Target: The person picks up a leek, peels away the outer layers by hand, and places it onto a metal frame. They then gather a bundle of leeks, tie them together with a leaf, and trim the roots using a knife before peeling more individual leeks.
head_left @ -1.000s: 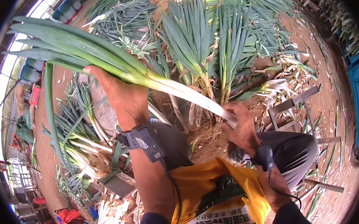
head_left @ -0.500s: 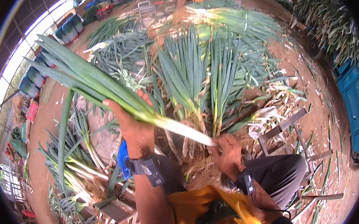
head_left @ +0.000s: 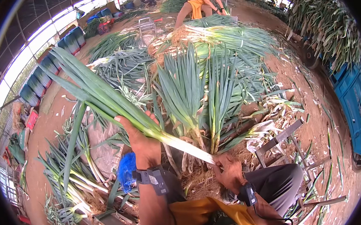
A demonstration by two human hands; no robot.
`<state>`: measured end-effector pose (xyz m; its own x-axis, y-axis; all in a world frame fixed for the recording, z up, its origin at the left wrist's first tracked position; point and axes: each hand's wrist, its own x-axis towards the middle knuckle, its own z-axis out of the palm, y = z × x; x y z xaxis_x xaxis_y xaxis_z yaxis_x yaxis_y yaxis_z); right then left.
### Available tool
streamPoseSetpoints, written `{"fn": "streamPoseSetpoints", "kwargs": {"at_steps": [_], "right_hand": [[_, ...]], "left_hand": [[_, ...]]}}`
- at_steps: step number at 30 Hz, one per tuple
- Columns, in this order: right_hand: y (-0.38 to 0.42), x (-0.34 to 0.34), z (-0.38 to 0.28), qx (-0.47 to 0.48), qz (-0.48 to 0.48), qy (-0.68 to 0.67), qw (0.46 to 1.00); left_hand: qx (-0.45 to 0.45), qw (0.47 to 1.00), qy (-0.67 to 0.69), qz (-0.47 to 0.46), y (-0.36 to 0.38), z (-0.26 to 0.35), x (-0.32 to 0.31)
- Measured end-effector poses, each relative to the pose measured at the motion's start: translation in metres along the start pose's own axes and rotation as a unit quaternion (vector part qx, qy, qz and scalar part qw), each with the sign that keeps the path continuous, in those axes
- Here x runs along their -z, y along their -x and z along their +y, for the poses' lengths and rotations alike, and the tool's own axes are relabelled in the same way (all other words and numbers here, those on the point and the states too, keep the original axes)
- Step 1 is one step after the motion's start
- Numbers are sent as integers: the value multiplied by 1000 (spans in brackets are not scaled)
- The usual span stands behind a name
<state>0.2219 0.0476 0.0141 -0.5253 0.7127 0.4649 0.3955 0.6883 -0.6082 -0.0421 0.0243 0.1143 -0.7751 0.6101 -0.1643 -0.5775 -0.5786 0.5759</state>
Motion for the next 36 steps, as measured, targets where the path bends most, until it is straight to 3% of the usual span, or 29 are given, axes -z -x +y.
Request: {"fn": "streamPoseSetpoints", "kwargs": {"at_steps": [4,10,13,15,20,23,24,27,32,33,35,36], "right_hand": [[5,8,-9,59,-10,33,998],[6,19,-5,153,-123,44,980],[6,37,-21,153,-143,64,976],[8,38,-21,108,-141,24,984],[1,35,-8,-18,-120,-107,987],[-4,44,-5,-42,-167,-149,974],[-5,52,-11,-145,-212,-210,943],[-2,62,-14,-255,-249,-324,876],[7,55,-28,-187,-233,-316,901],[4,53,-36,-117,-214,-271,931],[9,50,-41,-125,-210,-229,942],[10,49,-40,-56,-199,-186,961]], "left_hand": [[4,999,24,35,4,1,-5],[20,999,15,29,-5,-4,8],[19,999,-48,9,-1,-5,9],[20,995,-92,-25,10,-2,7],[60,997,12,-45,-5,-6,5],[89,994,19,-61,-7,-4,2],[117,989,27,-82,-6,-2,0],[170,977,40,-118,-3,-1,-2],[96,990,57,-91,1,-25,-7],[86,991,50,-91,0,-26,-6],[68,993,37,-91,-1,-29,-6],[63,994,29,-84,-1,-29,-6]]}}
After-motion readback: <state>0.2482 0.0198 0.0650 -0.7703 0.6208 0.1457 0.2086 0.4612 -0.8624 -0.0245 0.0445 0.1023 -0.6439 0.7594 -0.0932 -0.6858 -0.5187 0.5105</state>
